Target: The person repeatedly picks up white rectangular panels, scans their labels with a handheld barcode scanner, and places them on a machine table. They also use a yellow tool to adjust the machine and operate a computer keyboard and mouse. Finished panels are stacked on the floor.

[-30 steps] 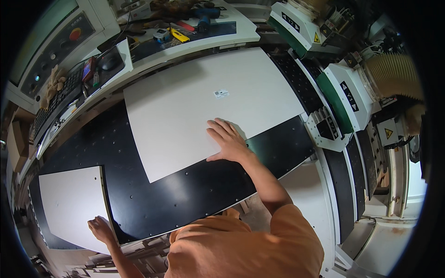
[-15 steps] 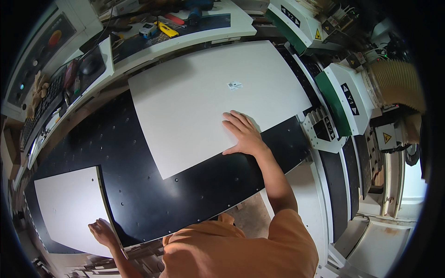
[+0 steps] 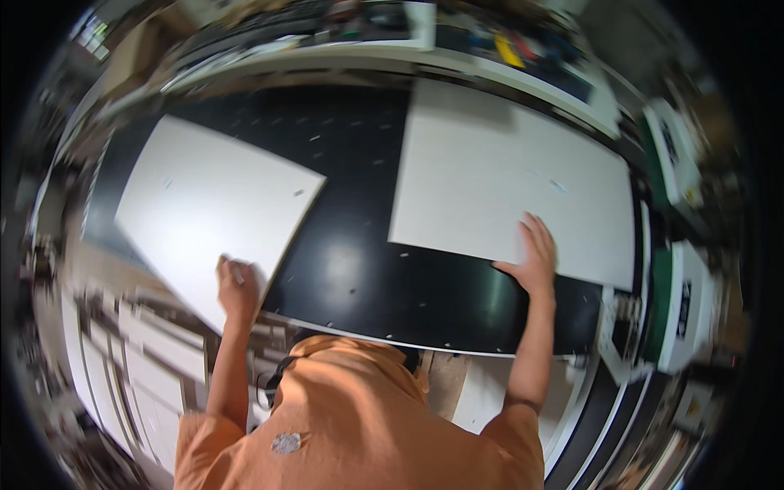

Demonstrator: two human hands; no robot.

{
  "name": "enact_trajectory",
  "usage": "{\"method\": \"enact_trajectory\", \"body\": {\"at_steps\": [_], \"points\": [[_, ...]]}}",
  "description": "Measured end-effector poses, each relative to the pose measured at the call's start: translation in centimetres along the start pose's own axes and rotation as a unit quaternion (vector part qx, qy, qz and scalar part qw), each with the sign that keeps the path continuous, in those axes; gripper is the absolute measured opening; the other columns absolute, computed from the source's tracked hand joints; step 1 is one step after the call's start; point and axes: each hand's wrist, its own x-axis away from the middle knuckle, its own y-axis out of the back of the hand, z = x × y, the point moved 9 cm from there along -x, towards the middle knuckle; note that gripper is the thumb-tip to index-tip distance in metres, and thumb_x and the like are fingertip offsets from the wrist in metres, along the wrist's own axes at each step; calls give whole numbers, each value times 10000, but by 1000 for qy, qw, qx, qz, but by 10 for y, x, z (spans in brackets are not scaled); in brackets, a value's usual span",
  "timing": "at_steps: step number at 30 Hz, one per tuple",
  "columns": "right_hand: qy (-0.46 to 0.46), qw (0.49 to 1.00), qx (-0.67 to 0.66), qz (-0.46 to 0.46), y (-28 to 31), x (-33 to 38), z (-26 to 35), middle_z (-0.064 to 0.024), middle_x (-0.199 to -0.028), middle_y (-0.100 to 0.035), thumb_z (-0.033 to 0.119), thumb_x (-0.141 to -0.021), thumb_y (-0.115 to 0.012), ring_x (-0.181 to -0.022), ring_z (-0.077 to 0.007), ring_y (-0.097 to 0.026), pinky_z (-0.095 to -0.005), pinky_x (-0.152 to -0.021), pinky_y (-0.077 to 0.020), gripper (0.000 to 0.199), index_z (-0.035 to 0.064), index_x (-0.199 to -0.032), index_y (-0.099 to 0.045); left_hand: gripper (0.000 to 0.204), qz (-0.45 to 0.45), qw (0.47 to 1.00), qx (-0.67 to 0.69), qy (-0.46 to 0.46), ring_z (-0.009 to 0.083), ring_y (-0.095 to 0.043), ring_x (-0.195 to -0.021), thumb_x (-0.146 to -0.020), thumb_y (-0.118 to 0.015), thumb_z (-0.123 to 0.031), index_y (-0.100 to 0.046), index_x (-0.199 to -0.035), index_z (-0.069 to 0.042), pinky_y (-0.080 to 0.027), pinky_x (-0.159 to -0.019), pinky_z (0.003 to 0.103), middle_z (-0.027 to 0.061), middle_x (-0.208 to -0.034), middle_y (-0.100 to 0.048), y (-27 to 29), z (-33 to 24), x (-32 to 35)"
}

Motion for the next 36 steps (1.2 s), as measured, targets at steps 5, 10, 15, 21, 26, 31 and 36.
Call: {"method": "enact_trajectory", "body": {"at_steps": [5, 10, 15, 21, 26, 31, 36], "points": [[-1, 1000, 21, 22, -9, 1, 5, -90, -1540, -454, 319, -560, -928, -1430, -336, -387, -467, -1157, -344, 926, 37, -1355, -547, 381, -12, 975, -96, 202, 423, -641, -933, -951, -671, -306, -543, -1148, -6, -532, -771, 512, 205, -1220, -563, 83, 88, 80], [-20, 997, 18, 65, -16, -3, 18, -136, -1546, -424, 327, -688, -885, -1422, -372, -372, -482, -1159, -336, 877, 13, -1405, -489, 497, 145, 763, 339, 530, 192, -508, -462, -978, -608, -499, -617, -833, -23, -383, -419, 344, 33, -568, -498, 34, 127, 160], [16, 987, -15, 157, -45, -36, 119, -213, -1467, -483, 362, -920, -724, -1336, -414, -457, -464, -1127, -372, 639, -48, -1366, -521, 463, 65, 700, 498, 508, 114, -413, -376, -980, -612, -489, -634, -828, -53, -273, -353, 284, -8, -565, -501, 12, 94, 184], [20, 944, -250, 214, -47, -36, 292, -206, -1320, -625, 306, -983, -644, -1191, -319, -624, -383, -1047, -458, 530, -41, -1367, -526, 468, 58, 702, 502, 502, 75, -423, -416, -938, -652, -481, -669, -895, -16, -280, -377, 265, -12, -611, -558, 106, 115, 281], [-151, 787, -382, 460, -99, 90, 360, -124, -1003, -707, 336, -1035, -564, -915, -147, -644, -294, -808, -517, 464, -83, -1232, -606, 549, 75, 710, 535, 452, 168, -615, -1010, -913, -725, -404, -660, -1162, 81, -493, -873, 329, 111, -1084, -687, 214, 114, 392], [-205, 763, -452, 414, -96, 261, 381, -76, -947, -686, 402, -1092, -443, -831, -124, -615, -277, -751, -506, 531, -85, -1099, -653, 579, 74, 741, 499, 443, 170, -604, -1015, -887, -755, -402, -650, -1174, 89, -485, -886, 330, 108, -1092, -684, 324, 117, 519], [-127, 751, -507, 402, -93, 404, 419, -47, -896, -657, 396, -1098, -428, -812, -117, -568, -283, -758, -481, 509, -53, -990, -644, 464, 28, 755, 464, 463, 132, -633, -878, -858, -778, -298, -677, -1124, 68, -521, -772, 300, 77, -955, -720, 412, 113, 665]]}}
